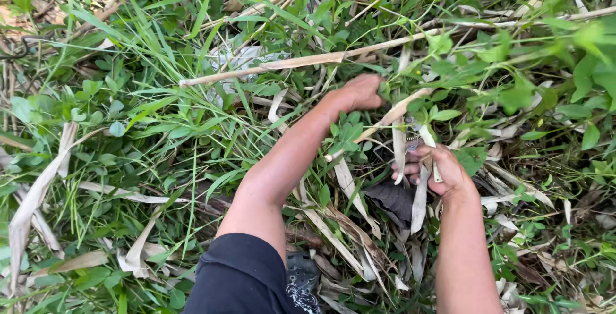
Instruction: The person uses pruning shears to cut weeds and grass at ground level in a dense patch of vegetation. They repeatedly grasp clumps of plants with one hand and snip the stems with the shears in the other, clearing small areas of the overgrown ground.
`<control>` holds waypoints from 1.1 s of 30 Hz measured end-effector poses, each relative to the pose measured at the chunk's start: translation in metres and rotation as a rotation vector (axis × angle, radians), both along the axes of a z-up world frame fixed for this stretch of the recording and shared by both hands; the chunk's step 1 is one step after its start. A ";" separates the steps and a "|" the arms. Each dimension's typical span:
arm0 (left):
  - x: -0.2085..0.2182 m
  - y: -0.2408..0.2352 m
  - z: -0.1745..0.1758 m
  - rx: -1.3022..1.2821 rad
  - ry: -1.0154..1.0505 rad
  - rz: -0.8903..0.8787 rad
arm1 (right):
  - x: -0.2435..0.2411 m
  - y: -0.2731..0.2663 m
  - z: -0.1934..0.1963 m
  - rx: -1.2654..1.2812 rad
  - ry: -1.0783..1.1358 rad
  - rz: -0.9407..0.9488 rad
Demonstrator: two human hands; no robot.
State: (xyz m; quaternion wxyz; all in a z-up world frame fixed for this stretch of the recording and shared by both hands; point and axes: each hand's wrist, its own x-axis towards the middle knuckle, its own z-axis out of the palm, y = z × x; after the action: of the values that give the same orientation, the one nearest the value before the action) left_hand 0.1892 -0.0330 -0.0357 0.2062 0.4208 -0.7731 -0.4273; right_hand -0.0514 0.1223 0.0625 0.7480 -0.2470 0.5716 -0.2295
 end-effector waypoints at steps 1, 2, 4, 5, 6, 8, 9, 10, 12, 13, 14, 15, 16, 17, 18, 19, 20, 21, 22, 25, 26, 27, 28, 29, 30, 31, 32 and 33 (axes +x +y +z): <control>0.005 0.006 -0.001 -0.074 -0.056 0.044 | 0.002 0.000 0.003 -0.003 -0.019 0.010; 0.011 0.008 -0.001 -0.148 -0.113 0.088 | 0.005 -0.001 0.005 -0.006 -0.038 0.021; 0.027 0.012 0.002 -0.067 0.047 0.264 | 0.011 0.000 0.008 0.023 -0.018 0.040; 0.036 0.012 0.005 -0.032 0.126 0.353 | 0.016 -0.001 0.009 0.032 -0.009 0.051; 0.044 0.014 0.008 0.009 0.201 0.385 | 0.021 -0.001 0.010 0.019 -0.013 0.077; 0.057 0.019 0.015 0.095 0.349 0.447 | 0.034 -0.001 0.010 -0.005 -0.023 0.127; 0.060 0.020 0.018 0.056 0.354 0.476 | 0.042 -0.002 0.008 0.009 -0.049 0.150; 0.063 0.020 0.022 0.017 0.359 0.505 | 0.051 -0.006 0.006 0.021 -0.074 0.174; 0.069 0.019 0.030 -0.014 0.416 0.559 | 0.067 -0.008 0.003 0.029 -0.096 0.182; 0.074 0.016 0.035 -0.007 0.466 0.586 | 0.075 -0.010 0.001 0.024 -0.093 0.169; 0.079 0.015 0.039 0.001 0.516 0.612 | 0.081 -0.012 0.001 0.020 -0.091 0.155; 0.085 0.016 0.043 0.030 0.463 0.611 | 0.085 -0.012 0.001 0.000 -0.101 0.146; 0.094 0.016 0.047 0.058 0.410 0.609 | 0.088 -0.011 0.001 -0.020 -0.112 0.136; 0.099 0.015 0.052 0.085 0.362 0.609 | 0.089 -0.012 0.003 -0.042 -0.118 0.129; 0.102 0.019 0.055 0.067 0.384 0.588 | 0.088 -0.013 0.006 -0.041 -0.130 0.136; 0.104 0.023 0.058 0.049 0.407 0.560 | 0.086 -0.012 0.009 -0.043 -0.139 0.139; 0.106 0.026 0.062 0.030 0.431 0.532 | 0.085 -0.010 0.011 -0.045 -0.149 0.141; 0.107 0.029 0.064 0.054 0.437 0.553 | 0.084 -0.009 0.014 -0.037 -0.145 0.147; 0.106 0.032 0.066 0.078 0.442 0.574 | 0.081 -0.007 0.016 -0.029 -0.140 0.152; 0.102 0.038 0.067 0.133 0.419 0.610 | 0.074 0.001 0.021 -0.019 -0.123 0.183; 0.101 0.040 0.066 0.147 0.404 0.619 | 0.071 0.003 0.022 -0.020 -0.118 0.197; 0.104 0.042 0.066 0.142 0.409 0.631 | 0.070 0.004 0.025 -0.033 -0.120 0.205; 0.108 0.044 0.066 0.137 0.414 0.642 | 0.068 0.006 0.028 -0.047 -0.122 0.213; 0.112 0.047 0.066 0.131 0.418 0.658 | 0.066 0.006 0.031 -0.061 -0.125 0.225; 0.116 0.050 0.065 0.110 0.454 0.655 | 0.063 0.006 0.034 -0.060 -0.144 0.265; 0.118 0.054 0.064 0.091 0.490 0.653 | 0.060 0.006 0.037 -0.058 -0.163 0.306; 0.119 0.057 0.063 0.071 0.526 0.651 | 0.057 0.007 0.039 -0.056 -0.181 0.348; 0.118 0.059 0.062 0.080 0.525 0.656 | 0.055 0.007 0.040 -0.050 -0.128 0.320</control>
State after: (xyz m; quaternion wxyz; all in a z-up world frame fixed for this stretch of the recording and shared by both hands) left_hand 0.3070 0.0260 0.0262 0.5049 0.5292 -0.5022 -0.4613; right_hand 0.0039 0.1289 0.1021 0.8034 -0.3385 0.4705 -0.1369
